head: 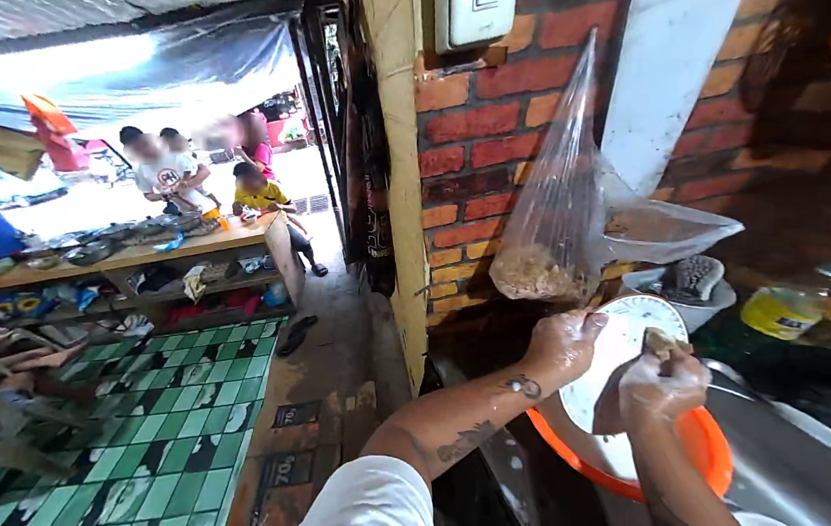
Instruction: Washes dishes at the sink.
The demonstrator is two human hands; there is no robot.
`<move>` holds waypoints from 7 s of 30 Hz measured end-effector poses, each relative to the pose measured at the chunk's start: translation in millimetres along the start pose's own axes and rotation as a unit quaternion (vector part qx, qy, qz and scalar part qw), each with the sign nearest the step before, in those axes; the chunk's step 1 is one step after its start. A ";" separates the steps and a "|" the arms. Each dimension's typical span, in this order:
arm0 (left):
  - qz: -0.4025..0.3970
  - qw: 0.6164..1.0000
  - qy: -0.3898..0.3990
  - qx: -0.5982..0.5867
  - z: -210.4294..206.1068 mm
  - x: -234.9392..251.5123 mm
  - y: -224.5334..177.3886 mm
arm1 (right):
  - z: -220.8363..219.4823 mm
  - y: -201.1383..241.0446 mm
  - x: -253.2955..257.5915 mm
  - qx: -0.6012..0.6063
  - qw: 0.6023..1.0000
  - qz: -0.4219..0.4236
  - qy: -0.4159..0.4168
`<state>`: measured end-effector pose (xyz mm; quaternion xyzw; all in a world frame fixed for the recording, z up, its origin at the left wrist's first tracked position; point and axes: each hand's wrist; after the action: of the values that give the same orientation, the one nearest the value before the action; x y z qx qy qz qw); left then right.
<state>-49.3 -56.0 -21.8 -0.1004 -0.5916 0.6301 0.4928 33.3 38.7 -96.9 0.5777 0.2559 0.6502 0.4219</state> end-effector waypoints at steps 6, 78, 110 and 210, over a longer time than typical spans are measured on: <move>0.010 0.999 0.036 0.027 -9.3 8.1 -0.2 | -12.3 17.1 -13.0 0.057 0.985 0.165 -0.003; 0.181 0.967 -0.023 -0.180 -63.0 23.9 45.4 | 52.2 -27.6 -55.9 -0.147 0.987 0.051 0.036; 0.215 0.870 0.422 -0.135 -214.7 -12.4 -9.8 | 311.9 -150.3 48.5 -0.313 0.900 -0.297 0.062; 0.252 0.951 0.106 -0.141 -95.3 -4.1 21.8 | 86.1 -24.6 8.1 -0.138 0.958 0.117 0.223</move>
<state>9.4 6.6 -68.7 -0.3812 -0.5737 0.6300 0.3587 123.0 44.9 -95.4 0.3805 0.1819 0.8363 0.3504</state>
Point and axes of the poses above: each hand's wrist, its own x-axis towards the middle knuckle, its own z-axis out of the back of the hand, y = z × x
